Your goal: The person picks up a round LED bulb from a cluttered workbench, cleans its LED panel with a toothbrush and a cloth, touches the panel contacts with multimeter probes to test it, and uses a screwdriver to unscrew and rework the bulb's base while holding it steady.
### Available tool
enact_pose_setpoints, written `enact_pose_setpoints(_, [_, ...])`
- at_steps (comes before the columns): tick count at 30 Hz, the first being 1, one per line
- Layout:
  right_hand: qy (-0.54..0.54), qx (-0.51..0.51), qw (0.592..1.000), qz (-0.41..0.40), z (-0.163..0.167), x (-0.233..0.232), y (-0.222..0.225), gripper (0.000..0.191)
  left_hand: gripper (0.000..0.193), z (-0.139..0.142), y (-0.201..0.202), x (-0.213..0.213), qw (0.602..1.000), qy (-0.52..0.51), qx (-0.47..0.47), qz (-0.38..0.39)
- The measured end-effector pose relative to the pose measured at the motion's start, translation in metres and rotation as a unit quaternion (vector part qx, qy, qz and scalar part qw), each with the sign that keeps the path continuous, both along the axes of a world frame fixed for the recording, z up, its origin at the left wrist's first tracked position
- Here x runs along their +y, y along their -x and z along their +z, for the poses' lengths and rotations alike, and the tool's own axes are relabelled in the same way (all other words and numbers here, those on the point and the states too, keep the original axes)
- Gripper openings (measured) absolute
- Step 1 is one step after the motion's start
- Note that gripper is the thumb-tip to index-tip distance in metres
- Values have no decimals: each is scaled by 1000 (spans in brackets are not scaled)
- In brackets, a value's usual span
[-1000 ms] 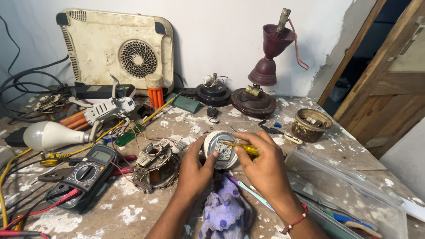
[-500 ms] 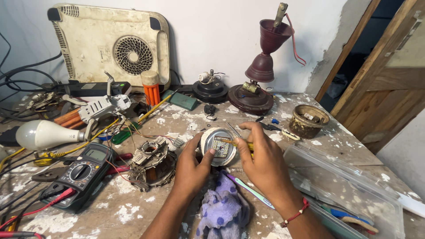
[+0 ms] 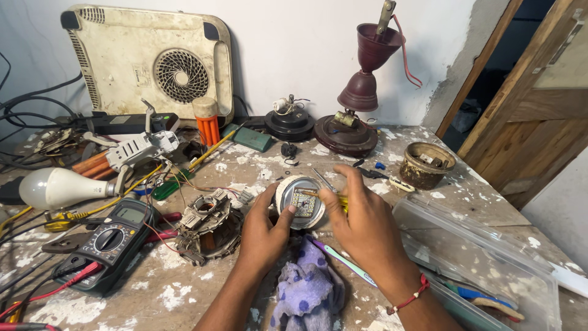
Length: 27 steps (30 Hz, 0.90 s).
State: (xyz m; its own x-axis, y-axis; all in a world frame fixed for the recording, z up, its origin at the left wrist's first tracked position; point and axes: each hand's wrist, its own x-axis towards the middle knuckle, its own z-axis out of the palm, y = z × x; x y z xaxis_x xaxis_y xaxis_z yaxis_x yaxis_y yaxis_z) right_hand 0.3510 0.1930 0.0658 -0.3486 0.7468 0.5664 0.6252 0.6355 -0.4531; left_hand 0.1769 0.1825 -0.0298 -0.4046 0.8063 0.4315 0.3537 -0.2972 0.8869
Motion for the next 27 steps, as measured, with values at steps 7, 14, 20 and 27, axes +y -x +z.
enact_pose_setpoints(7, [-78,20,995,57,-4,-6,5,34,56,-2,0,1,1000,-19,-9,-9])
enact_pose_setpoints(14, [-75,49,995,48,-6,-5,4,28,56,-1,-1,2,1000,-4,-18,-8])
enact_pose_setpoints(20, [-124,65,989,50,-10,-2,3,15,55,-2,0,3,999,-20,27,14])
enact_pose_setpoints(27, [-121,63,990,35,-12,-2,5,15,55,0,-1,2,1000,-13,0,2])
